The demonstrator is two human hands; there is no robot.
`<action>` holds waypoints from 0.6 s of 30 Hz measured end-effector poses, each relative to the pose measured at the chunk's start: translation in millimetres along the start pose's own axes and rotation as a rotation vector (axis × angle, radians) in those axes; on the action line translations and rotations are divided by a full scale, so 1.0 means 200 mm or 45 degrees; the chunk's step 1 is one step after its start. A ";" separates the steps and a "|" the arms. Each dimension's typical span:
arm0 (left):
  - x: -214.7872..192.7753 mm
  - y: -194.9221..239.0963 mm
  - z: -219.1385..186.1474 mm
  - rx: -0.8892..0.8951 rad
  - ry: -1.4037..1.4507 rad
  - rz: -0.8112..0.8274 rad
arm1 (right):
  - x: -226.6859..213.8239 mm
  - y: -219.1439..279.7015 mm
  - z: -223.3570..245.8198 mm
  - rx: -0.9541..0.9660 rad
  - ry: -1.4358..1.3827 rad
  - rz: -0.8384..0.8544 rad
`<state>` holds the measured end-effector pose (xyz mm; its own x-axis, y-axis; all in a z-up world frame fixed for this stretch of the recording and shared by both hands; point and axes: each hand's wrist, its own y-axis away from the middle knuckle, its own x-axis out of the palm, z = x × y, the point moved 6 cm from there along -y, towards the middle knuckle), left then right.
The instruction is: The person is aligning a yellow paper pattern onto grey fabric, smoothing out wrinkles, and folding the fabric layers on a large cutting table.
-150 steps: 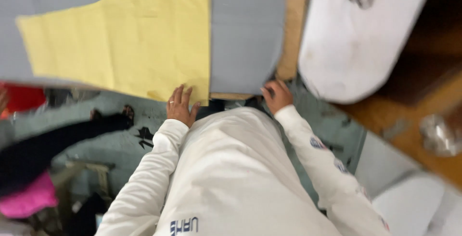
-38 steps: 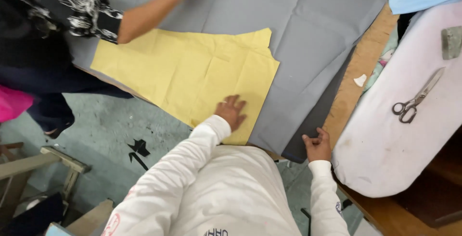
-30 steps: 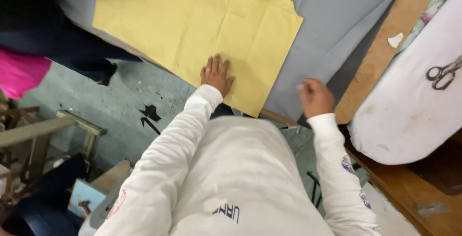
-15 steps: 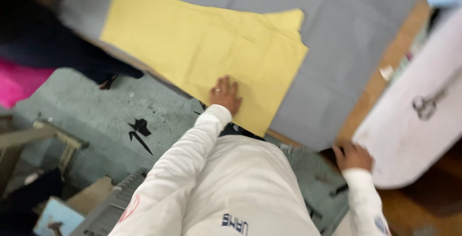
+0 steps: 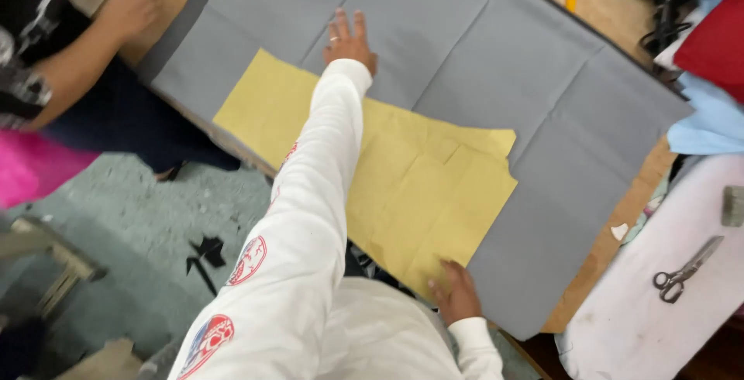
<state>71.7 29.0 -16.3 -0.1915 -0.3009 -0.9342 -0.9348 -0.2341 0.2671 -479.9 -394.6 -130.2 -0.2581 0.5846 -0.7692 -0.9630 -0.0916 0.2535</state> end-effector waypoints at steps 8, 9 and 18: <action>-0.15 -0.64 0.13 0.261 -0.070 -0.158 | 0.29 -0.07 0.15 0.593 0.265 0.105; -0.10 -0.71 0.17 0.254 -0.081 -0.109 | 0.27 -0.08 0.19 0.623 0.264 0.147; 0.15 -1.08 0.23 0.330 -0.203 0.243 | 0.21 -0.19 0.28 0.993 -0.010 0.246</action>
<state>253.4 113.6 -112.2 -0.3952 -0.1636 -0.9039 -0.9185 0.0608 0.3906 -449.2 -322.5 -139.0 -0.4112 0.6220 -0.6664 -0.5690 0.3960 0.7207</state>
